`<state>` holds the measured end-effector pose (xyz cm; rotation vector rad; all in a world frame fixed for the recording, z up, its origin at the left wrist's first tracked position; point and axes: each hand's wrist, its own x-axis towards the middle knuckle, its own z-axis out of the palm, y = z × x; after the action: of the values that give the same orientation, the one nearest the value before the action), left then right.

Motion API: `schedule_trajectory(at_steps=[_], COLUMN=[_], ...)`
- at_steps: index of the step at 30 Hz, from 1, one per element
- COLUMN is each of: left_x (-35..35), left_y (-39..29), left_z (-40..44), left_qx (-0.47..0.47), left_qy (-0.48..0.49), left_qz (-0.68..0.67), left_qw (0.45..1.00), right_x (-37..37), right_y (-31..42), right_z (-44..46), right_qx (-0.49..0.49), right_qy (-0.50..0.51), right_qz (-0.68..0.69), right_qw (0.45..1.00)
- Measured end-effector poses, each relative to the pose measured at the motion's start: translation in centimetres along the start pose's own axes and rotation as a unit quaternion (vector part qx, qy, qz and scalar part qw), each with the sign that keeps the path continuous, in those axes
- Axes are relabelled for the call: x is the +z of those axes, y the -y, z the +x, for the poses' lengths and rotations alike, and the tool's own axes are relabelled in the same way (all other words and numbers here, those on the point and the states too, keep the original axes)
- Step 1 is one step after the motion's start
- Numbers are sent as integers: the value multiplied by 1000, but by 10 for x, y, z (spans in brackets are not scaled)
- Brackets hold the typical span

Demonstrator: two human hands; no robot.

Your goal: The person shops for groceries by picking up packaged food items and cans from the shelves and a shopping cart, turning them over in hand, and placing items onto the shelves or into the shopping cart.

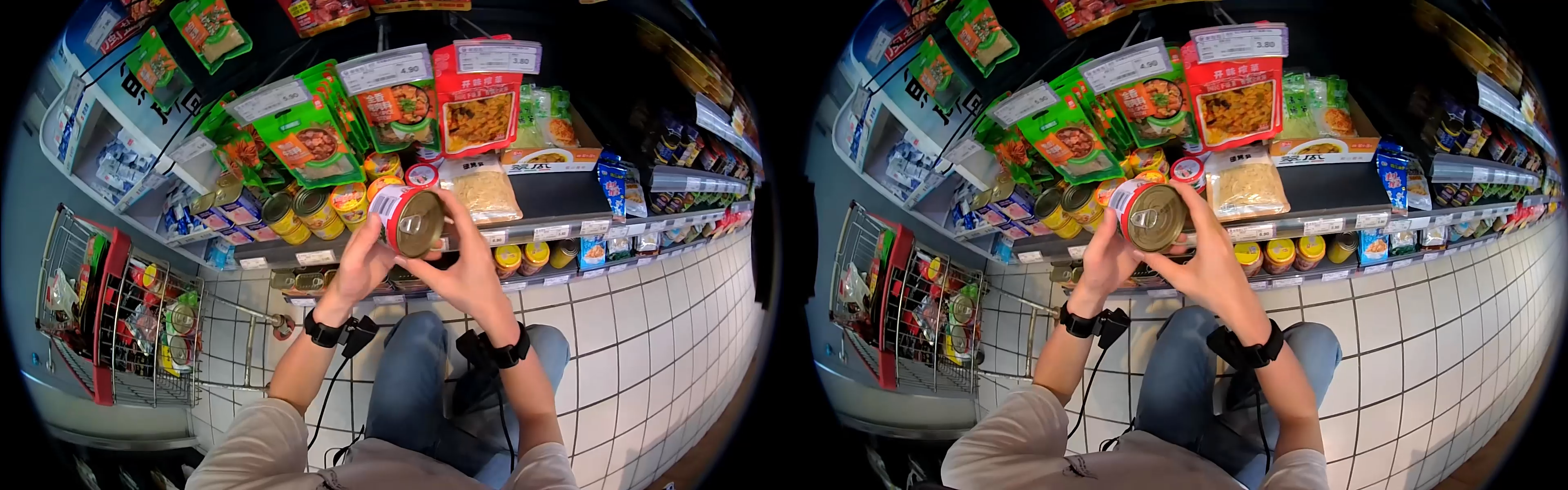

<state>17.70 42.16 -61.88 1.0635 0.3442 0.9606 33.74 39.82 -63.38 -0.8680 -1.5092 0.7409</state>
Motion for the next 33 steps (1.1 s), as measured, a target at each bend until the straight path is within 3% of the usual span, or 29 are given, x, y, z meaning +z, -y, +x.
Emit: schedule_trajectory(at_steps=[2, 9, 10, 11, 16, 18, 20, 24, 27, 33], left_x=[6, 5, 7, -1, -1, 7, -2, 1, 3, 5], left_y=[2, 10, 8, 7, -7, -12, -5, -6, -7, 4], left_z=[-6, -17, -16, -15, -18, -16, -22, -33, -34, -38], left_qx=[-34, -7, -7, -22, -52, 16, 9, 42, 135, 176], left_qy=[-5, -2, 0, 63, 43, 58, 29, -7, 3, -53], left_qz=[-99, -99, -100, -128, -166, -83, -114, -9, 76, 86], left_qw=[994, 995, 995, 989, 984, 995, 993, 999, 988, 979], right_x=[-6, -8, -12, -15, -26, -27, -23, -15, -18, -15], right_y=[25, 31, 28, 25, 30, 34, 31, 33, 38, 37], right_z=[-1, 2, 3, 4, 7, 7, 8, 5, 9, 9], right_qx=[-22, -34, -59, -84, -160, -170, -169, -139, -168, -198], right_qy=[-19, -19, -4, 10, 49, 61, 50, 75, 102, 129], right_qz=[-5, 13, 12, 12, 20, -33, -15, 5, -17, -31], right_qw=[1000, 999, 998, 996, 986, 983, 984, 987, 980, 971])
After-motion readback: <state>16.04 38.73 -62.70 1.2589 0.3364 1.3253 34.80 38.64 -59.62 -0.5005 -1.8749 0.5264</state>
